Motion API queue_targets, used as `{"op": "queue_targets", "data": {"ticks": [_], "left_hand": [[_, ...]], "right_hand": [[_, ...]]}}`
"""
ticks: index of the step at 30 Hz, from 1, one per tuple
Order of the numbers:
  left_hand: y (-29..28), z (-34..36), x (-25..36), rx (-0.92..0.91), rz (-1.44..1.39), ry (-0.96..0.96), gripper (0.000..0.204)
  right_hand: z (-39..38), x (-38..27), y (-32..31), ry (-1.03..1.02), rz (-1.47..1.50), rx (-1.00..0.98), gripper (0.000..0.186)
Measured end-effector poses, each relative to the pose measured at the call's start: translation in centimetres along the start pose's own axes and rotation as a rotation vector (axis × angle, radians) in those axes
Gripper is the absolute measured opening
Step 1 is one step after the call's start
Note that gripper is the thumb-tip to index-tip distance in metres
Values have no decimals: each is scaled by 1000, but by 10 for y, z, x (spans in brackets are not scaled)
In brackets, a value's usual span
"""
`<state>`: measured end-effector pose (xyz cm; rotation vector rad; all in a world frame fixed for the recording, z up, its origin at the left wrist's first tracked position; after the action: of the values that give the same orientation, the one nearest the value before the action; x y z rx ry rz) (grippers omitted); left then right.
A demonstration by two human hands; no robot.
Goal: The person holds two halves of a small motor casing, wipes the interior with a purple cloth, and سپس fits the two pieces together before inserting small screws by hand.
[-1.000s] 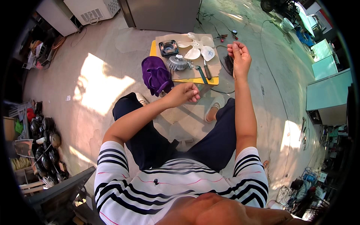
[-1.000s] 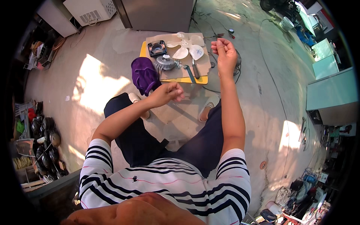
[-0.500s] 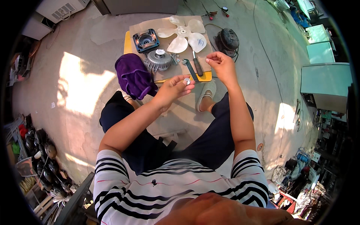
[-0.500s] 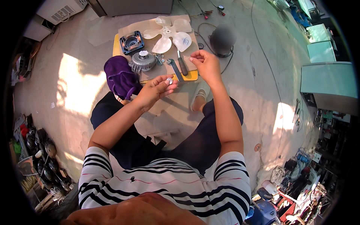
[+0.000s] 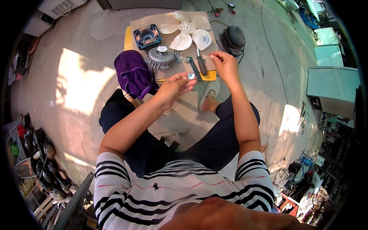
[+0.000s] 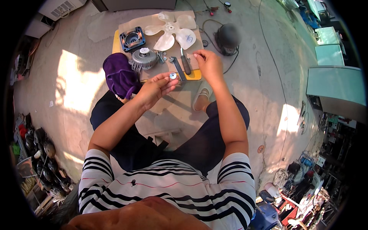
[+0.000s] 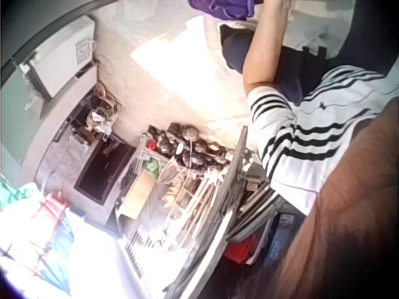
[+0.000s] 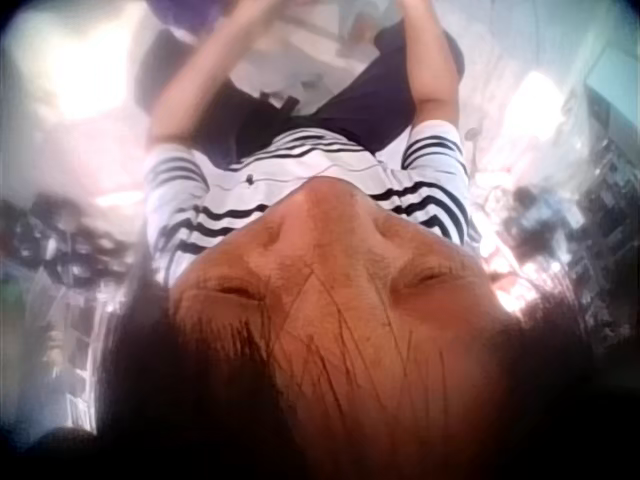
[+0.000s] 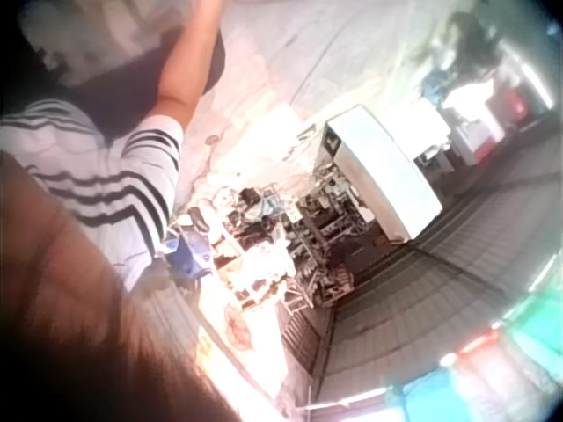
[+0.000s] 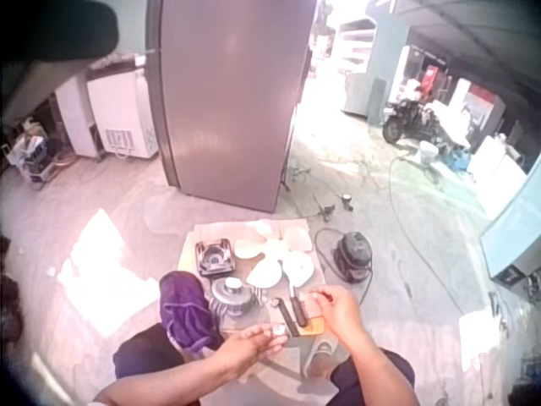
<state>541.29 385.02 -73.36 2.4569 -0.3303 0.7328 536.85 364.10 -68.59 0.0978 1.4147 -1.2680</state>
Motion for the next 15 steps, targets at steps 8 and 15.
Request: {"op": "queue_targets", "data": {"ticks": [8,15], "left_hand": [[-2,1,-1,-18,-25,-12,27],[-5,-1,-1,18,13,25,26]], "right_hand": [[-31,-52,0,14,195,-219,19],[-48,-67,13,-100,88,-371,18]]}}
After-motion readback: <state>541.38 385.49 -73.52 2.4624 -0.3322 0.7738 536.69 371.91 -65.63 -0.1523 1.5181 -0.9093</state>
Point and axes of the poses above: each hand's wrist, its own z-axis towards the middle knuckle, its own y-axis out of the palm, x = y × z, the point moved 7 cm from there along z, towards the middle knuckle, and after that the axes turned 14 degrees about x, right-handed, at the moved point
